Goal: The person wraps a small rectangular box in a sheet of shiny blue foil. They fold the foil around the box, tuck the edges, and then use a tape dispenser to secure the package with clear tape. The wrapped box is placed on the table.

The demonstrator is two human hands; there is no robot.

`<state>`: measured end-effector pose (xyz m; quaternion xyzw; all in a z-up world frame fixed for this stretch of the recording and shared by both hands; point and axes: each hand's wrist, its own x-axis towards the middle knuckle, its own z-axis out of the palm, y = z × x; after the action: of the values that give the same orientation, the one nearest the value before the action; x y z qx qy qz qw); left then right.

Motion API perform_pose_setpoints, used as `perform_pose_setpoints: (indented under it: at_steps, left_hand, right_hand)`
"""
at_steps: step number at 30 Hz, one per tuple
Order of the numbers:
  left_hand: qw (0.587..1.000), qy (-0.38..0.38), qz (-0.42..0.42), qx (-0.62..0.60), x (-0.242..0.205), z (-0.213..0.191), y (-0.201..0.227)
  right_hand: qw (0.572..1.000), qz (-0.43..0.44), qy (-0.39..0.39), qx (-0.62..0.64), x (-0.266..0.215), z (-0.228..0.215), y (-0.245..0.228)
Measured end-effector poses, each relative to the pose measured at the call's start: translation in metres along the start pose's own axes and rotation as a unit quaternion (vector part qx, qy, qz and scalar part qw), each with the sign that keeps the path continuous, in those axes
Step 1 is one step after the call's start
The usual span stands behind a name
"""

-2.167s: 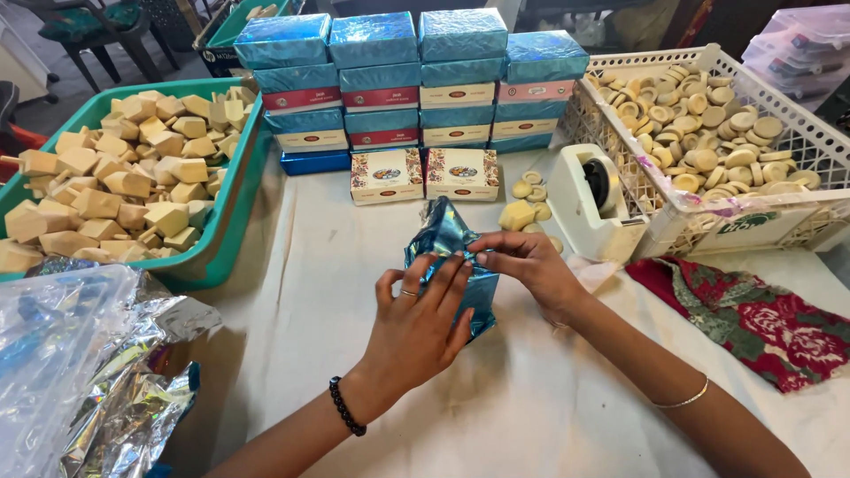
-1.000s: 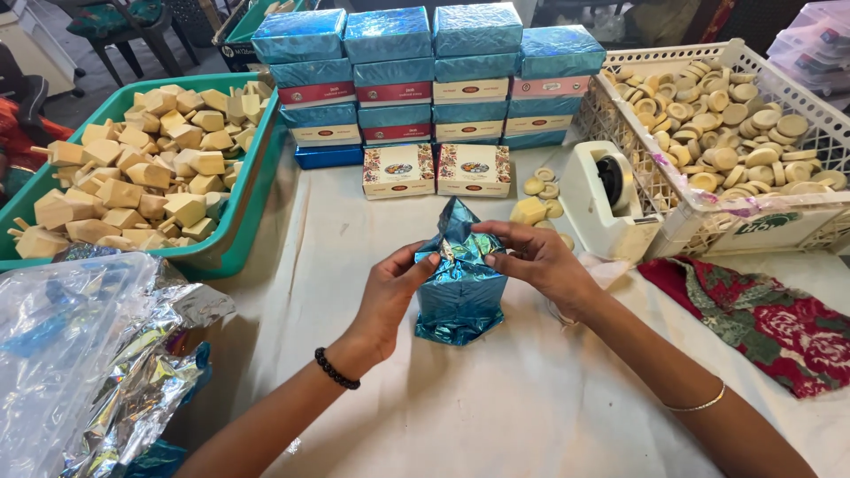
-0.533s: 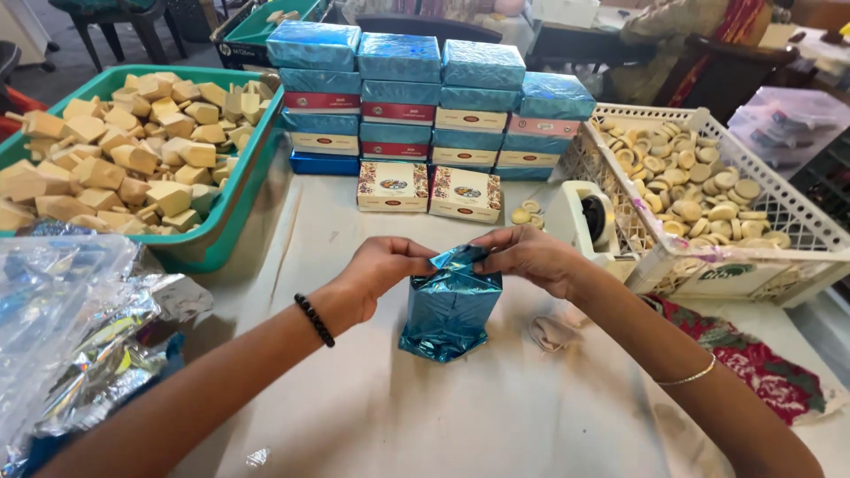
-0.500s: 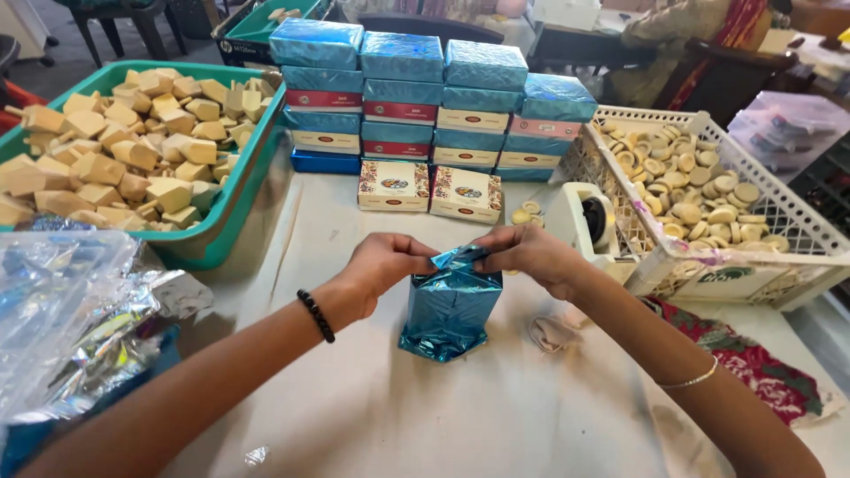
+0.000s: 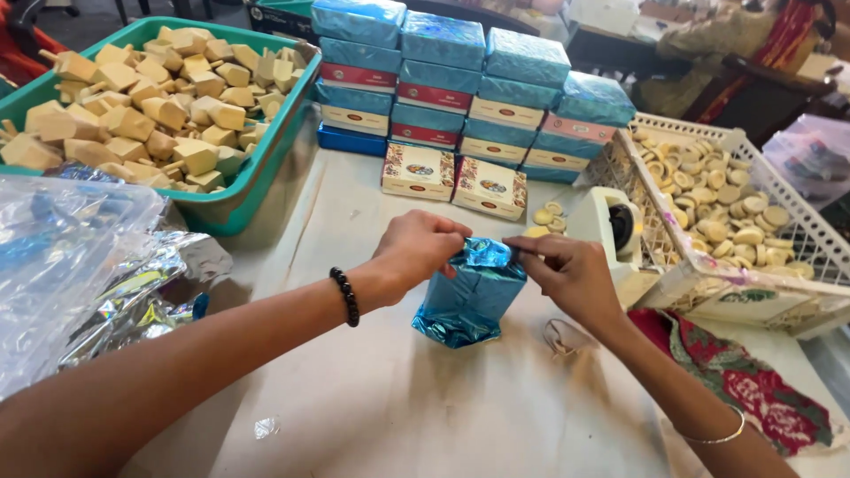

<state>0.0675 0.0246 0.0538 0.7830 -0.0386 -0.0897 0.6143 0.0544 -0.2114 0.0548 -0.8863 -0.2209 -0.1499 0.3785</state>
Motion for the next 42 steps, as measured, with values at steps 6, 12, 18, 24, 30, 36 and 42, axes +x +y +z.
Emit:
perform_pose_setpoints:
  at_steps: [6,12,18,24,30,36,42]
  left_hand:
    - [0.996,0.023,0.035,0.081,-0.014,-0.001,0.015]
    - [0.952,0.097,0.153,0.248,-0.013,0.001,0.011]
    - [0.893,0.127,0.290,0.318,-0.013,0.001,0.013]
    - [0.705,0.173,0.530,0.439,-0.002,0.010,-0.003]
    - [0.821,0.059,0.375,0.427,0.003,0.013,-0.018]
    - [0.719,0.123,0.445,0.519,-0.004,0.024,-0.023]
    - [0.832,0.086,0.402,0.372,-0.029,0.015,-0.014]
  right_hand:
    - [0.986,0.126,-0.048,0.097,-0.002,-0.006,-0.006]
    - [0.995,0.092,-0.005,-0.032,-0.002,0.004,-0.013]
    - [0.997,0.028,0.053,-0.044,0.001,0.014,-0.008]
    - [0.982,-0.062,0.109,-0.142,-0.007,0.024,-0.006]
    - [0.947,-0.175,0.146,-0.227,-0.008,0.028,0.011]
    - [0.917,-0.279,0.094,-0.267,-0.008,0.013,0.011]
    - [0.929,-0.275,-0.009,-0.246,-0.008,-0.018,0.004]
